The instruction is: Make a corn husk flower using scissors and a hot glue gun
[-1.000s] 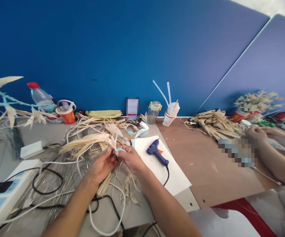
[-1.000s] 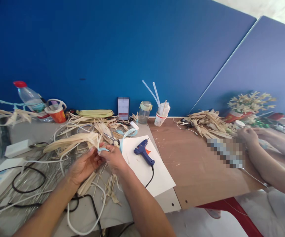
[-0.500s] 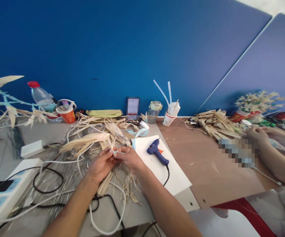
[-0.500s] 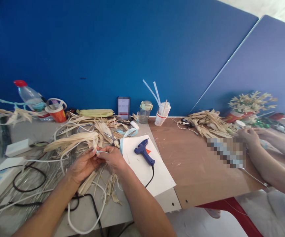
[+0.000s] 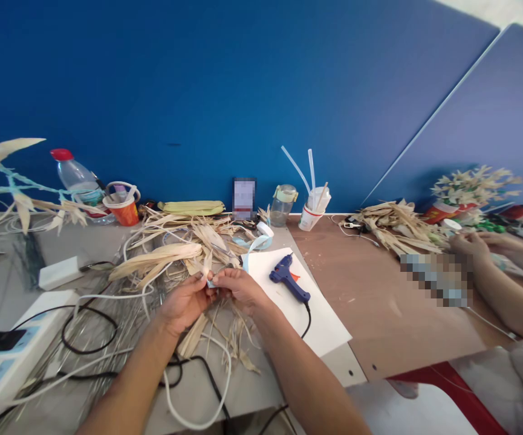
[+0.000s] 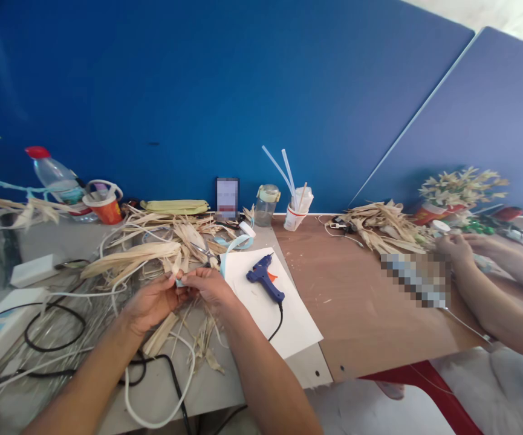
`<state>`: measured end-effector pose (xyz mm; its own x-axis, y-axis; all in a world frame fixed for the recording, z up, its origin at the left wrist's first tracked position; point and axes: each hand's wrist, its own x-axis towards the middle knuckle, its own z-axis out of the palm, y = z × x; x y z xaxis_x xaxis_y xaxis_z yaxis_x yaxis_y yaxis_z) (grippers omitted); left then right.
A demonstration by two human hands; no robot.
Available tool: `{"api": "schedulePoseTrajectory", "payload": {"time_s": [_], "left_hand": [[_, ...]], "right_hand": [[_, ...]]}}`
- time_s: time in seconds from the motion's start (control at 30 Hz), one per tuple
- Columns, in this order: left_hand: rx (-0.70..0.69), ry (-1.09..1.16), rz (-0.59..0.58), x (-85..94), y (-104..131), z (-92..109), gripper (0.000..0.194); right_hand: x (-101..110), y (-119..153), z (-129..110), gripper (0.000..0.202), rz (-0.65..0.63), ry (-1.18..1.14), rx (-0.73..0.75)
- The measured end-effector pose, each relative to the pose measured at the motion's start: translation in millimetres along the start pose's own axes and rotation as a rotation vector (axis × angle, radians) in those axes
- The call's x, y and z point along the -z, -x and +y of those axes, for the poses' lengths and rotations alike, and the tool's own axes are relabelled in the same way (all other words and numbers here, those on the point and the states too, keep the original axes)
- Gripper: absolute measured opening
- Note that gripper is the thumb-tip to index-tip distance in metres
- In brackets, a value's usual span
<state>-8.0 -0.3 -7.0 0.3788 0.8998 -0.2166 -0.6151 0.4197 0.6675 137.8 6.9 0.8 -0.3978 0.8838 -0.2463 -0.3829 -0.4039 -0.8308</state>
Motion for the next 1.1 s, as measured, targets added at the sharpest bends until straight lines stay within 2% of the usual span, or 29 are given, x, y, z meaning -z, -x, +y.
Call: {"api": "schedulePoseTrajectory", "payload": {"time_s": [0.2, 0.4, 0.67, 0.87, 0.97, 1.1], "left_hand": [[0.087, 0.004, 0.026, 0.1, 2, 1, 0.013], [0.054, 0.012, 0.055, -1.8, 1, -1, 0.015], [0.017, 0.018, 0.057, -0.7, 1, -1, 0.017], [0.021, -0.029, 0.026, 2.3, -1, -1, 0.022], [0.013, -0.02, 0.03, 2.9, -1, 0, 0.02], [-0.008, -0.001, 0.035, 4.4, 1, 4, 0.018]], "right_hand": [[16, 1, -9, 0.027, 0.074, 0.186, 0.018], [22, 1, -18, 0.026, 0.1, 0.172, 0.075], [27, 4, -25, 0.028, 0.116, 0.158, 0.062], [33, 11, -40, 0.026, 0.271, 0.131, 0.176], [35, 20, -51, 0.026, 0.334, 0.182, 0.234], [45, 42, -71, 0.027, 0.497, 0.309, 0.35]]}}
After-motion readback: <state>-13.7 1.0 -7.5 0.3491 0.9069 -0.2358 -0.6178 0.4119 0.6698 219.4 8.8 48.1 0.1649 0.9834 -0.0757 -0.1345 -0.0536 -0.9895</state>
